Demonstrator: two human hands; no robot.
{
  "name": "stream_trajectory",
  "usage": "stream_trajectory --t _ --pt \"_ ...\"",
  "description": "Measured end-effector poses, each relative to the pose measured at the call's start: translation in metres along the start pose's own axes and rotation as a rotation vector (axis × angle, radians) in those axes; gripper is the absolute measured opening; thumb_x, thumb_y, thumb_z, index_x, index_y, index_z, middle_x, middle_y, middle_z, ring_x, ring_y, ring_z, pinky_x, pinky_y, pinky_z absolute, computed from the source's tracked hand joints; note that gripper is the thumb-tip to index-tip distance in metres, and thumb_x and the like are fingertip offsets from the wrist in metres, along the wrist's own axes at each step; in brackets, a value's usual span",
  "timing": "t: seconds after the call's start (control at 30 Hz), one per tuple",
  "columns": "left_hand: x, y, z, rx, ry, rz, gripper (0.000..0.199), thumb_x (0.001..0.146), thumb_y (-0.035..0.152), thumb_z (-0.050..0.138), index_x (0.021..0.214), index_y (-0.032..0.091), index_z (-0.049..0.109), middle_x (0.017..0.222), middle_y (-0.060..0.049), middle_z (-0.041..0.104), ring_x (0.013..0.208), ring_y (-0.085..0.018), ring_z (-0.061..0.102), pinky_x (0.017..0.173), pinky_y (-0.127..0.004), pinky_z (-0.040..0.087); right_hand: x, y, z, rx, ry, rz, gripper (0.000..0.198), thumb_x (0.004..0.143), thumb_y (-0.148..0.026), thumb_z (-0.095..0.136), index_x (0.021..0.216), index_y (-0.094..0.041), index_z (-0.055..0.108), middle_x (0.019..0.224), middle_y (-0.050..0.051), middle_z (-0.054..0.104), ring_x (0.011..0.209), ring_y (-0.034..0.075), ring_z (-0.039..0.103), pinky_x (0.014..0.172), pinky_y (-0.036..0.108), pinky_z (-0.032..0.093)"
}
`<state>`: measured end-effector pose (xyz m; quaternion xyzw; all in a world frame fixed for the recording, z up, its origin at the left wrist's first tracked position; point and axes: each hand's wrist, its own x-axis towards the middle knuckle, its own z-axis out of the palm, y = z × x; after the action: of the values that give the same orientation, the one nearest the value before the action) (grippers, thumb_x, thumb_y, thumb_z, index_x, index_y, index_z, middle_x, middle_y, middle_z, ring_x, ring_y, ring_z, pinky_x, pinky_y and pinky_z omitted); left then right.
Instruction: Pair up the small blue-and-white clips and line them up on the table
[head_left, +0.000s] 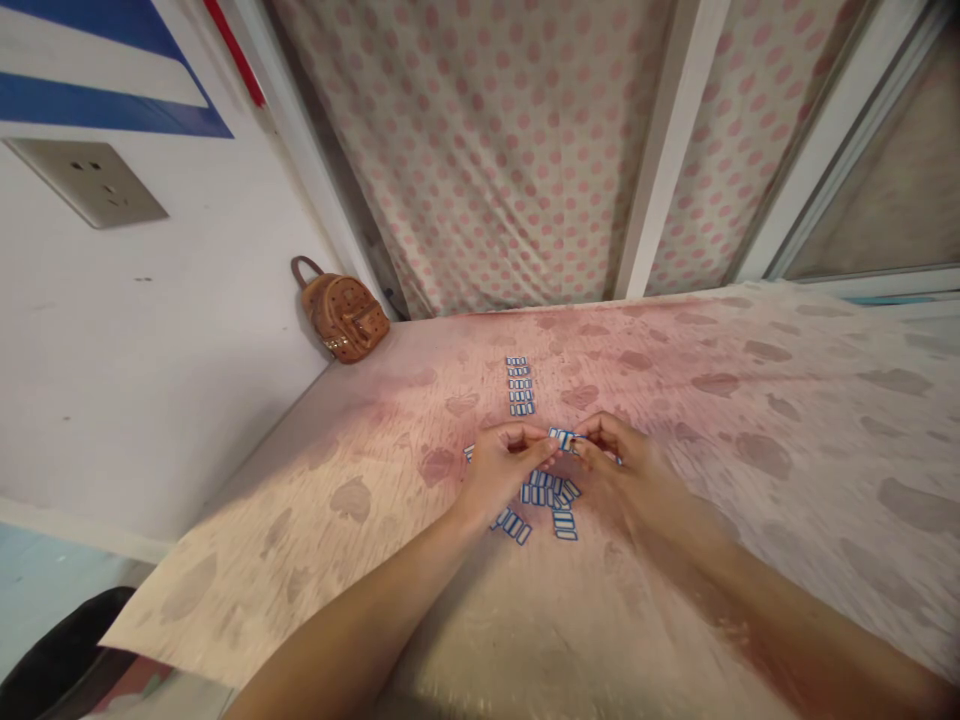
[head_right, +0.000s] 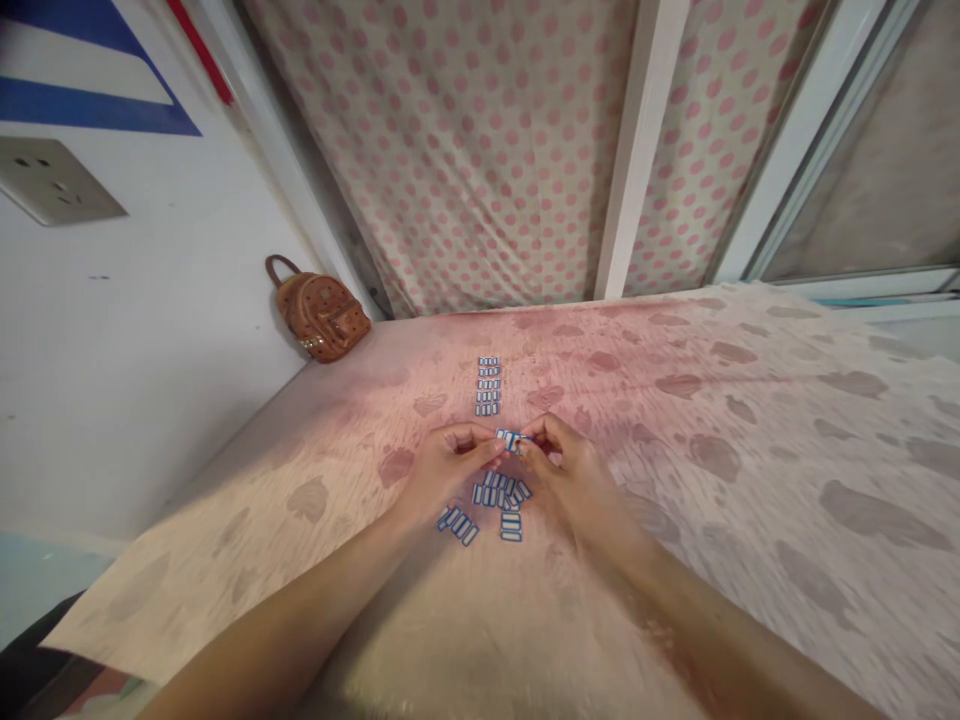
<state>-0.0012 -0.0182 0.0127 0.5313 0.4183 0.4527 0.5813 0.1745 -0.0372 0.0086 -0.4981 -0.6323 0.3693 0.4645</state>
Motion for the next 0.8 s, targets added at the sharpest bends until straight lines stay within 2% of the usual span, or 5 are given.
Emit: stream_trajectory --t 0.23,0.4,0.53,0.63,0.8 --pt "-0.002 0.000 0.000 0.094 0.022 0.059 0.026 0.077 0.039 0.077 0.084 0.015 0.075 0.076 -0.004 0.070 0.067 -0.013 0.061 0.064 -0.025 0.048 -0.003 -0.006 0.000 -0.034 0.014 -0.012 0.019 0.089 -0.038 0.056 0.081 -0.021 0.059 0.075 0.001 0.063 0.069 0.016 0.056 0.060 0.028 0.042" --pt "0.001 0.001 -0.005 0.165 0.074 0.105 0.019 0.078 0.034 0.074 0.080 0.015 0.074 0.072 -0.003 0.069 0.063 -0.012 0.058 0.060 -0.024 0.045 -0.003 -0.001 0.000 -0.046 -0.041 0.010 0.015 0.089 -0.035 0.054 0.087 -0.021 0.060 0.079 0.002 0.065 0.071 0.017 0.058 0.062 0.029 0.045" --pt "0.007 0.007 -0.015 0.192 0.171 0.189 0.017 0.078 0.032 0.074 0.078 0.015 0.073 0.073 -0.003 0.069 0.066 -0.012 0.059 0.064 -0.024 0.045 -0.001 0.012 0.000 -0.255 -0.137 -0.017 0.007 0.084 -0.025 0.058 0.089 -0.022 0.061 0.085 0.002 0.067 0.077 0.018 0.062 0.070 0.032 0.047" --pt "0.010 0.010 -0.022 0.166 0.205 0.195 0.020 0.078 0.035 0.074 0.076 0.015 0.072 0.070 -0.002 0.067 0.064 -0.012 0.058 0.063 -0.023 0.045 -0.002 0.019 0.003 -0.440 -0.194 -0.078 0.012 0.077 -0.022 0.067 0.089 -0.022 0.063 0.091 0.003 0.065 0.082 0.020 0.062 0.074 0.034 0.048" --pt "0.012 0.009 -0.024 0.146 0.199 0.193 0.022 0.076 0.036 0.075 0.074 0.015 0.071 0.069 -0.001 0.066 0.063 -0.012 0.058 0.063 -0.024 0.046 -0.006 0.021 0.013 -0.548 -0.203 -0.209 0.010 0.084 -0.023 0.066 0.093 -0.022 0.063 0.100 0.007 0.063 0.090 0.023 0.062 0.081 0.038 0.049"
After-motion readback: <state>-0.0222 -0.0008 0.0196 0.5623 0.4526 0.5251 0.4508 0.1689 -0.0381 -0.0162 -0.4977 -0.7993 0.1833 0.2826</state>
